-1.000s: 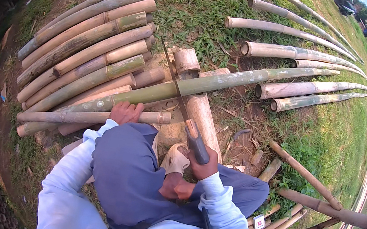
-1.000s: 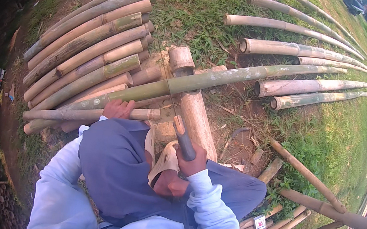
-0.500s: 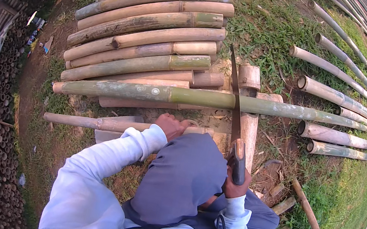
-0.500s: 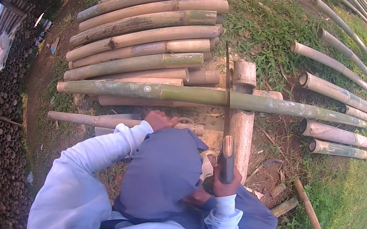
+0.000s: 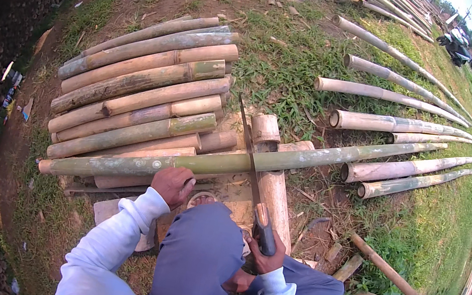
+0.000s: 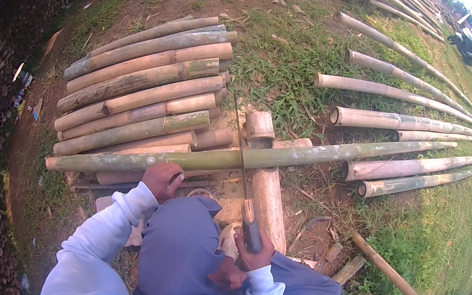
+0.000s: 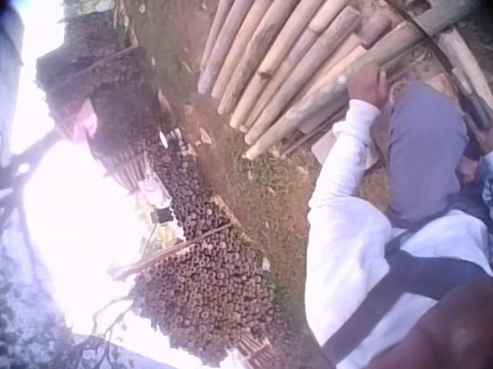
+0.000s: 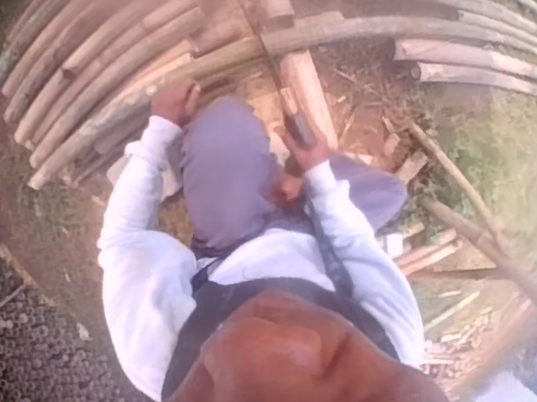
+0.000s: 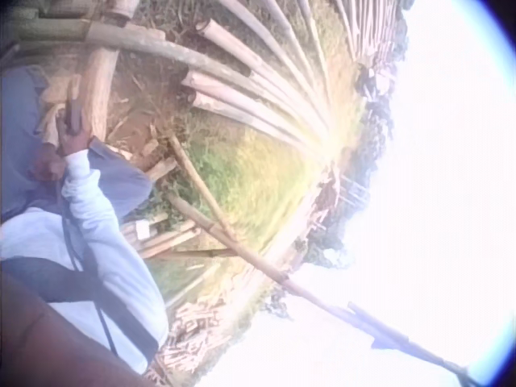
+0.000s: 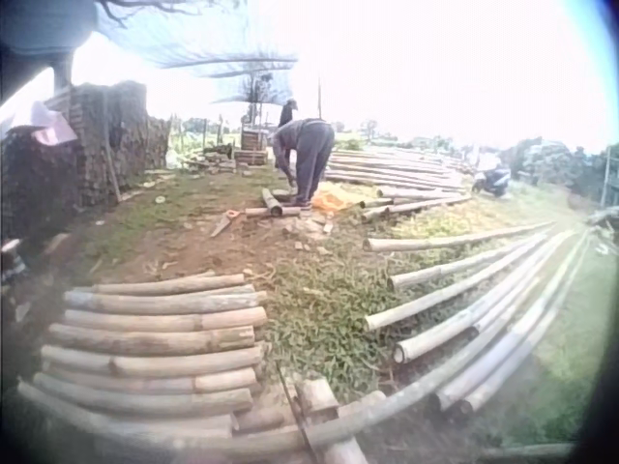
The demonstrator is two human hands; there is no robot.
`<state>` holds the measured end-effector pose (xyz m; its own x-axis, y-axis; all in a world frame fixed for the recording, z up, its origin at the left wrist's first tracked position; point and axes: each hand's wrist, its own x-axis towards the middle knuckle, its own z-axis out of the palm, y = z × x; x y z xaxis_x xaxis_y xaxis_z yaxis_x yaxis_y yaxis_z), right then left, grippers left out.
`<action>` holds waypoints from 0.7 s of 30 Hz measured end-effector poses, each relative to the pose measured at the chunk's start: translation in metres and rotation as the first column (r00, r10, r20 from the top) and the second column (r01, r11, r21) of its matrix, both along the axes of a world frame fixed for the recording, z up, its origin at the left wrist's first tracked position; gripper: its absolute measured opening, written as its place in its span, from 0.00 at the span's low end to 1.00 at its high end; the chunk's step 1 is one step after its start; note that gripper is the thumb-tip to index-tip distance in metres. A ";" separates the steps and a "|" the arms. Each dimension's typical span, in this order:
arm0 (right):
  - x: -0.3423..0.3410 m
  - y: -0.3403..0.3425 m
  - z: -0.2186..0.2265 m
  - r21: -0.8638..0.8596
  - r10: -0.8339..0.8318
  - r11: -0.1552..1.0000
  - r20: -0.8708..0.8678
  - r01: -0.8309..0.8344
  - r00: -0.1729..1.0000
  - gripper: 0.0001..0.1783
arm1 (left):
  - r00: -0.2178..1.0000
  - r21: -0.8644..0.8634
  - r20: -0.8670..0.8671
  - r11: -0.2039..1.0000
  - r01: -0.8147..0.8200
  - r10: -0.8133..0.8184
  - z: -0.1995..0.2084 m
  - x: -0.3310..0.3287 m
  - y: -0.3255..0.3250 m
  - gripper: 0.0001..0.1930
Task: The person sits on the ground and uses a hand saw to cut long bamboo poles into shorter segments. They repeatedly position each pole on a wooden support, saw through it, and stack the cut pieces. The task continues with multiple poles being processed in the same manner.
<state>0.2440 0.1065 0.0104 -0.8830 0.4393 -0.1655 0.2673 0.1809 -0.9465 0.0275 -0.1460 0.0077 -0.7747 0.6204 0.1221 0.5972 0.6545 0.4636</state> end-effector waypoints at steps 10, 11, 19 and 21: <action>0.013 0.006 -0.025 0.025 0.035 0.999 -0.001 -0.035 0.999 0.27 | 0.551 0.510 0.764 0.838 -0.195 -0.337 0.083 -0.002 0.035 0.21; 0.016 0.006 -0.025 -0.018 0.043 0.999 -0.032 -0.044 0.999 0.28 | 0.479 0.487 0.817 0.830 -0.274 -0.321 0.096 0.003 0.032 0.20; 0.036 0.012 -0.053 0.056 0.059 0.997 -0.015 -0.058 0.998 0.27 | 0.951 0.516 0.230 0.854 0.062 -0.208 0.174 0.081 0.038 0.13; 0.027 0.006 -0.049 0.089 0.043 0.995 -0.095 -0.035 0.995 0.26 | 0.977 0.568 0.115 0.819 0.083 -0.179 0.167 0.081 0.035 0.12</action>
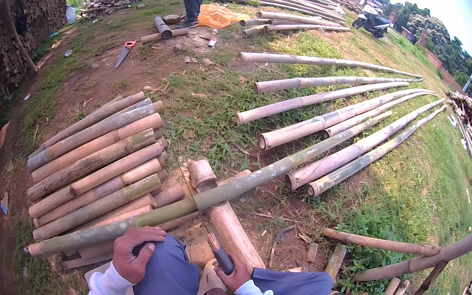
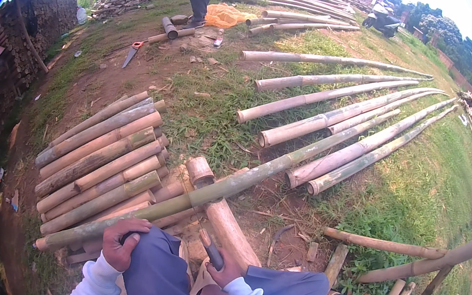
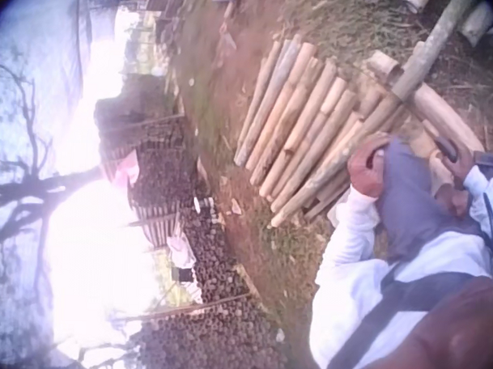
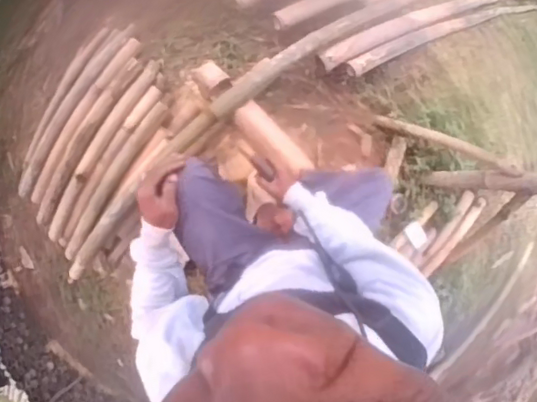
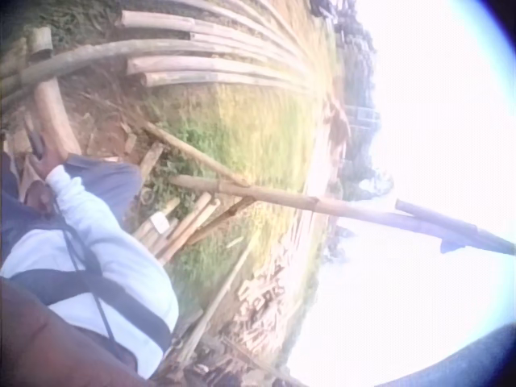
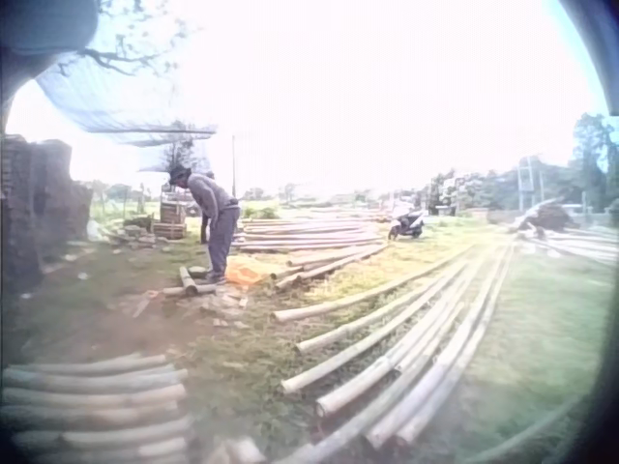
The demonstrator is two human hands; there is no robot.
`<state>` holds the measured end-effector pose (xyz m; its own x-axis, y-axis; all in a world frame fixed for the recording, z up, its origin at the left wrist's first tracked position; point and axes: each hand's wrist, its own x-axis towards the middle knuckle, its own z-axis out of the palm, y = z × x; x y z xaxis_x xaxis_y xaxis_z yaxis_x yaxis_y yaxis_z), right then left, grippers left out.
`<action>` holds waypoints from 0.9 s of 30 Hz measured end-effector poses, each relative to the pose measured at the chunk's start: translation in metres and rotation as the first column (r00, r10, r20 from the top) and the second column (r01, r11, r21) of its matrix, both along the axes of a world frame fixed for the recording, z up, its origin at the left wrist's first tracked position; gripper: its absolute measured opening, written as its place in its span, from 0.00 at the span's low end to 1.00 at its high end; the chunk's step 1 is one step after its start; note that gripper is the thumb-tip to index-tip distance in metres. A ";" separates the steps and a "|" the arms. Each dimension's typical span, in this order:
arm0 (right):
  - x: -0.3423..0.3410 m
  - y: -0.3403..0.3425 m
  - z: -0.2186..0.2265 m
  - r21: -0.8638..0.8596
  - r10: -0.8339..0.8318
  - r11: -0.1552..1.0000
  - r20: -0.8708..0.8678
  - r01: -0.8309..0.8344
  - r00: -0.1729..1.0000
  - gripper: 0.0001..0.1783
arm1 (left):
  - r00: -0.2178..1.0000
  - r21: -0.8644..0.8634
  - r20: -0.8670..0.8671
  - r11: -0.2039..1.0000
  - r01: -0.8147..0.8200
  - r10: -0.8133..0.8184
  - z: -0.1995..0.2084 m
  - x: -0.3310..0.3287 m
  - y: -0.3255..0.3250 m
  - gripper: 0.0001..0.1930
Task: The person sits on the ground and uses a hand saw to cut long bamboo poles into shorter segments. They repeatedly position each pole on a wooden support, saw through it, and stack the cut pieces. The task continues with multiple poles being processed in the same manner.
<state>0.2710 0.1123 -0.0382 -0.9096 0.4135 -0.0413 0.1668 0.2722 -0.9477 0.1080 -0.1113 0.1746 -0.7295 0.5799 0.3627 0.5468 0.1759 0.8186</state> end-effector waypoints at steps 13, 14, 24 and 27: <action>-0.030 -0.002 0.032 -0.052 -0.056 0.997 -0.010 0.056 0.998 0.18 | 0.962 -0.824 -0.258 0.539 -0.173 -0.087 -0.182 -0.127 0.050 0.41; -0.029 -0.005 0.035 -0.034 -0.071 0.997 0.008 0.071 0.997 0.19 | 0.962 -0.844 -0.244 0.515 -0.149 -0.121 -0.185 -0.129 0.056 0.40; -0.018 -0.006 0.089 0.021 -0.038 0.999 0.127 0.036 0.991 0.10 | 0.990 -0.900 -0.138 0.418 -0.120 -0.012 -0.218 -0.147 0.082 0.24; 0.058 -0.010 0.126 -0.030 0.000 1.000 0.211 0.006 0.977 0.13 | 0.999 -0.926 -0.045 0.374 -0.043 0.003 -0.197 -0.146 0.078 0.23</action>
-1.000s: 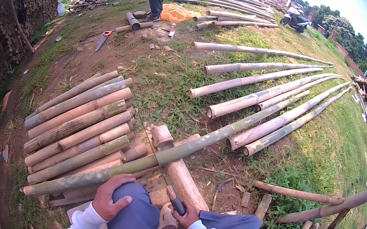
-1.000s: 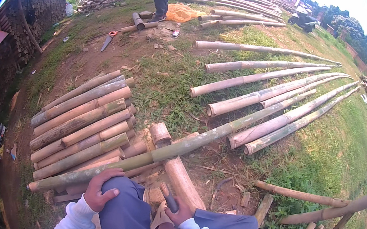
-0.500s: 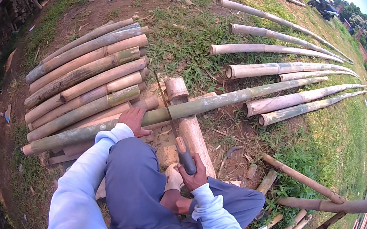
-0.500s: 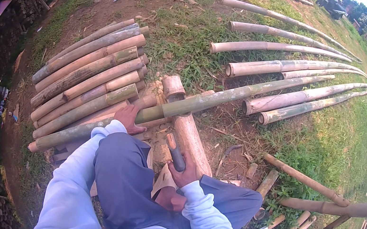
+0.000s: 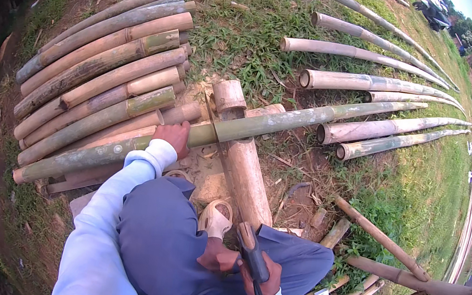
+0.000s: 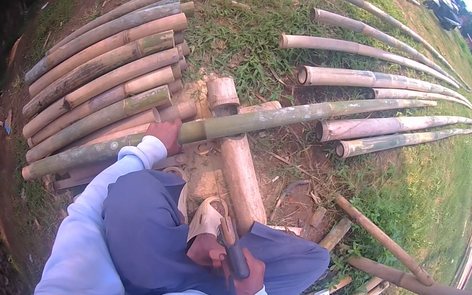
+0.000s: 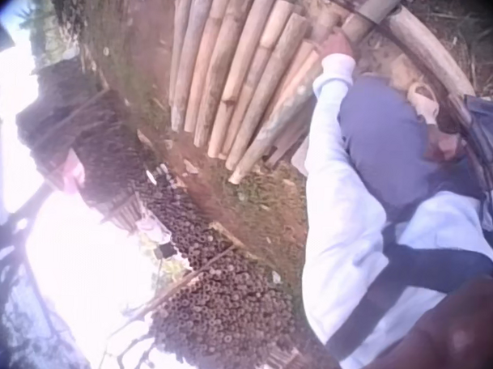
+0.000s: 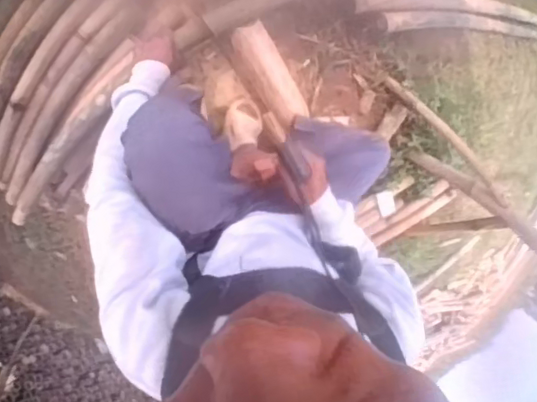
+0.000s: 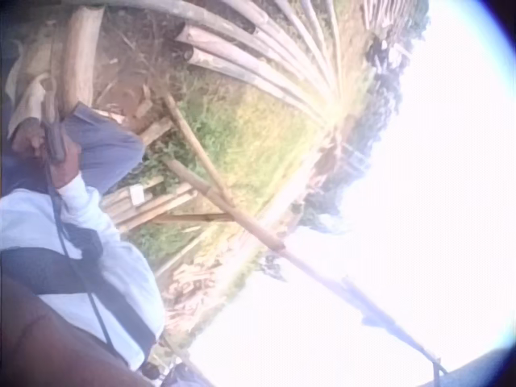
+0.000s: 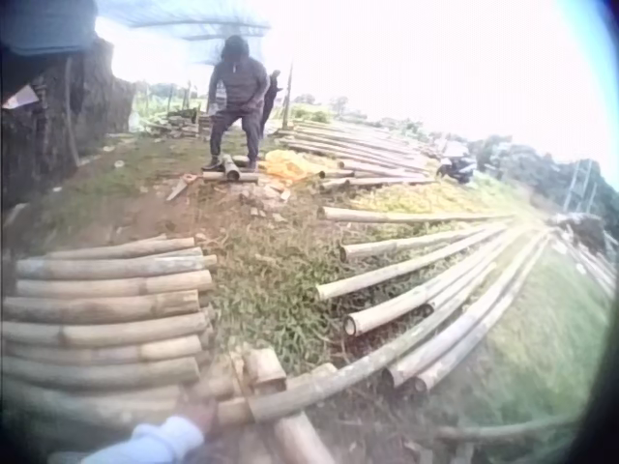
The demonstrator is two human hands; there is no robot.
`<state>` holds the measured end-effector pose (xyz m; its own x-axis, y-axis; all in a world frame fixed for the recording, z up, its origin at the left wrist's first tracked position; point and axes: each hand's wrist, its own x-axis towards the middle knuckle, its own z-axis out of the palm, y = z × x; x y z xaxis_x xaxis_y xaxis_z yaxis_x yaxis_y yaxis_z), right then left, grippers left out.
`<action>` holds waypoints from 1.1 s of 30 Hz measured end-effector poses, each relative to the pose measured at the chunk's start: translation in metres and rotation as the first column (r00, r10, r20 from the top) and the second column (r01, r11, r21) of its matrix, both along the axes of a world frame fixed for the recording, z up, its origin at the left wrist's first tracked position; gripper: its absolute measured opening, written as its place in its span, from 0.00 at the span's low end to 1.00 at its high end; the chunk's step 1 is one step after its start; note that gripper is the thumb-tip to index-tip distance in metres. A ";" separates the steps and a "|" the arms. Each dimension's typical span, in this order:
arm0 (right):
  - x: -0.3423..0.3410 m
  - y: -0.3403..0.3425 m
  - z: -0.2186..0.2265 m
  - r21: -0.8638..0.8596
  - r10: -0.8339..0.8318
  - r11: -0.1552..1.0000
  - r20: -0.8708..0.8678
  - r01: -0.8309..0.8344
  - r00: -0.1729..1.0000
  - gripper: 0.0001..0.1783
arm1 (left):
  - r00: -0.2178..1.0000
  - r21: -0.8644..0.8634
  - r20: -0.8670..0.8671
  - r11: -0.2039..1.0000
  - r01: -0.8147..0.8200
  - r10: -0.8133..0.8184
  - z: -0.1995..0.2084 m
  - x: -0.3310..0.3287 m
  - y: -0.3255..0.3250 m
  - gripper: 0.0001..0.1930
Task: The person sits on the ground and uses a hand saw to cut long bamboo poles into shorter segments. They repeatedly position each pole on a wooden support, saw through it, and stack the cut pieces. The task continues with multiple poles being processed in the same manner.
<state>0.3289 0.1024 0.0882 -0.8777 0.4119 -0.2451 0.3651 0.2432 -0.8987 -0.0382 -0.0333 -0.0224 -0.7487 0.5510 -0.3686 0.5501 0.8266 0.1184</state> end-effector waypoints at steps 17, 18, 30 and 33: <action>0.013 -0.001 0.027 0.060 -0.048 0.997 -0.094 0.054 0.994 0.12 | 0.999 -0.018 0.045 1.000 -0.005 0.005 0.019 -0.007 0.006 0.24; 0.026 0.002 0.026 0.076 -0.042 0.996 -0.069 0.047 0.997 0.11 | 0.998 -0.023 0.059 1.000 0.000 0.002 0.017 -0.003 0.004 0.25; -0.030 0.003 -0.009 0.023 0.022 1.000 -0.068 -0.021 0.997 0.15 | 0.999 0.034 -0.029 0.999 0.023 -0.022 0.047 -0.009 -0.006 0.22; -0.004 0.002 0.000 0.059 -0.013 0.998 -0.111 0.020 0.994 0.17 | 0.999 0.017 -0.030 1.000 0.013 -0.012 0.050 -0.017 0.000 0.22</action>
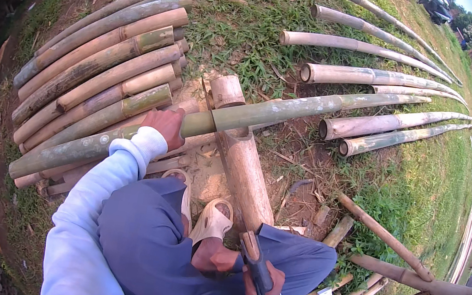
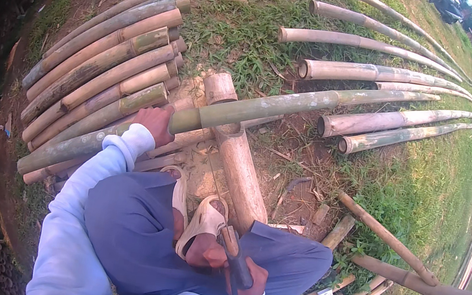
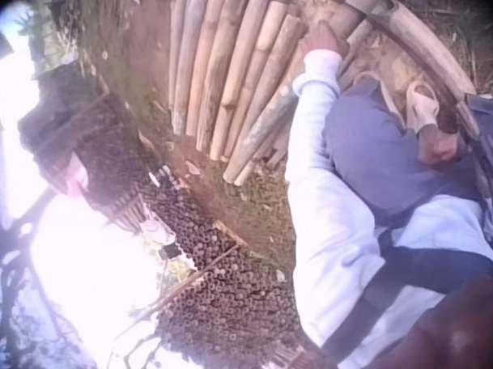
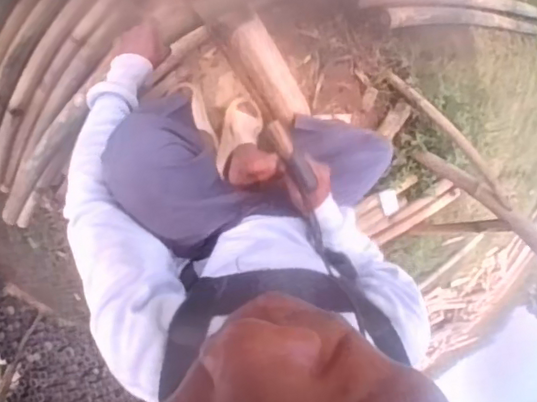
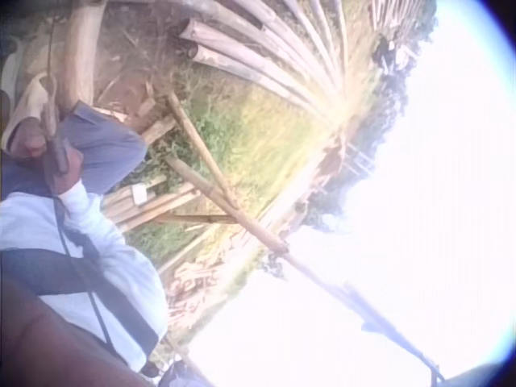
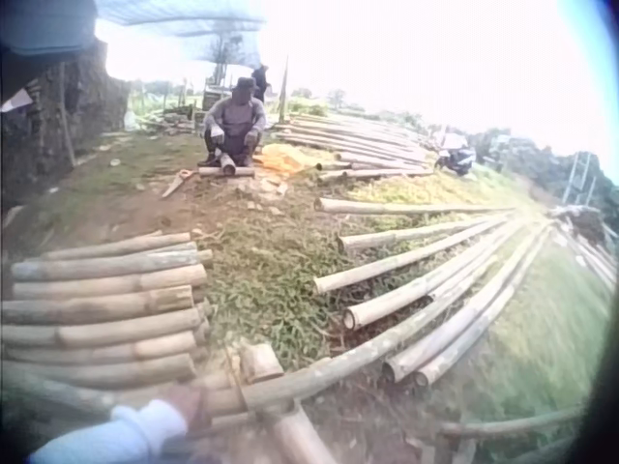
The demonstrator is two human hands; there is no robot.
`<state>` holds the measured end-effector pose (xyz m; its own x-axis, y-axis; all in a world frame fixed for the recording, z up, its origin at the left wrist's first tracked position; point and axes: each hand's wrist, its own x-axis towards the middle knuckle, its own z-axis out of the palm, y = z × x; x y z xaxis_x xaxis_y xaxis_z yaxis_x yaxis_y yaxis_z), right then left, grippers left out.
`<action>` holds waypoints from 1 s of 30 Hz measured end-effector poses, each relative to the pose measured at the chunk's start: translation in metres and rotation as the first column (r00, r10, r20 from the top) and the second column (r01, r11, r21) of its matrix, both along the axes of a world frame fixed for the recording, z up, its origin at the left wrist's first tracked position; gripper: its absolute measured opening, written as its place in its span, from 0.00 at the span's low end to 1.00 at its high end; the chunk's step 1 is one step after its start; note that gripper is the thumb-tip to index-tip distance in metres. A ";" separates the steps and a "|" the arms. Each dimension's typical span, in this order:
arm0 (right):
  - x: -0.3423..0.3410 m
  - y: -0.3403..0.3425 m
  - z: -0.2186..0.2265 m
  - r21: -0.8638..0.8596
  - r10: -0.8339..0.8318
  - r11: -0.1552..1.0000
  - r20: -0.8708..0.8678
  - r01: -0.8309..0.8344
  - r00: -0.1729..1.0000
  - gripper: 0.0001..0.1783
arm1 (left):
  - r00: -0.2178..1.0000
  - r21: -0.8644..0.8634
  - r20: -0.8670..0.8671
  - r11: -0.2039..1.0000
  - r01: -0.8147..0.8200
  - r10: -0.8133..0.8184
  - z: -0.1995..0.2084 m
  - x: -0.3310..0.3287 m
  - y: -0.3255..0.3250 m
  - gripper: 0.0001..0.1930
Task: The person sits on the ground and uses a hand saw to cut long bamboo poles into shorter segments. They repeatedly position each pole on a wooden support, saw through it, and stack the cut pieces. The task continues with multiple poles being processed in the same manner.
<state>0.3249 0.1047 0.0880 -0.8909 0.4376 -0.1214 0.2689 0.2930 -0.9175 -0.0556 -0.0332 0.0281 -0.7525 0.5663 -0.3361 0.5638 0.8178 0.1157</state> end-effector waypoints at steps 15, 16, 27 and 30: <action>-0.122 0.010 -0.046 -0.045 -0.046 0.998 -0.084 0.042 0.995 0.12 | 0.995 -0.007 -0.101 1.000 0.014 -0.015 0.003 -0.049 0.021 0.24; -0.127 0.012 -0.057 -0.140 -0.037 0.990 -0.038 0.031 0.999 0.11 | 0.994 -0.010 -0.109 1.000 0.023 -0.024 0.001 -0.052 0.023 0.25; -0.024 -0.007 -0.012 -0.012 -0.065 0.998 0.031 0.065 0.997 0.17 | 0.998 -0.036 -0.061 0.999 0.029 -0.031 -0.003 -0.062 0.021 0.25; -0.101 0.002 -0.031 -0.052 -0.045 0.998 -0.063 0.042 0.997 0.14 | 0.998 -0.037 -0.062 0.999 0.030 -0.032 -0.002 -0.057 0.025 0.25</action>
<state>0.2244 0.1068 0.0572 -0.8779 0.4707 -0.0874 0.2204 0.2352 -0.9466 -0.1130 -0.0079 0.0261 -0.7552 0.5781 -0.3092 0.5940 0.8029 0.0503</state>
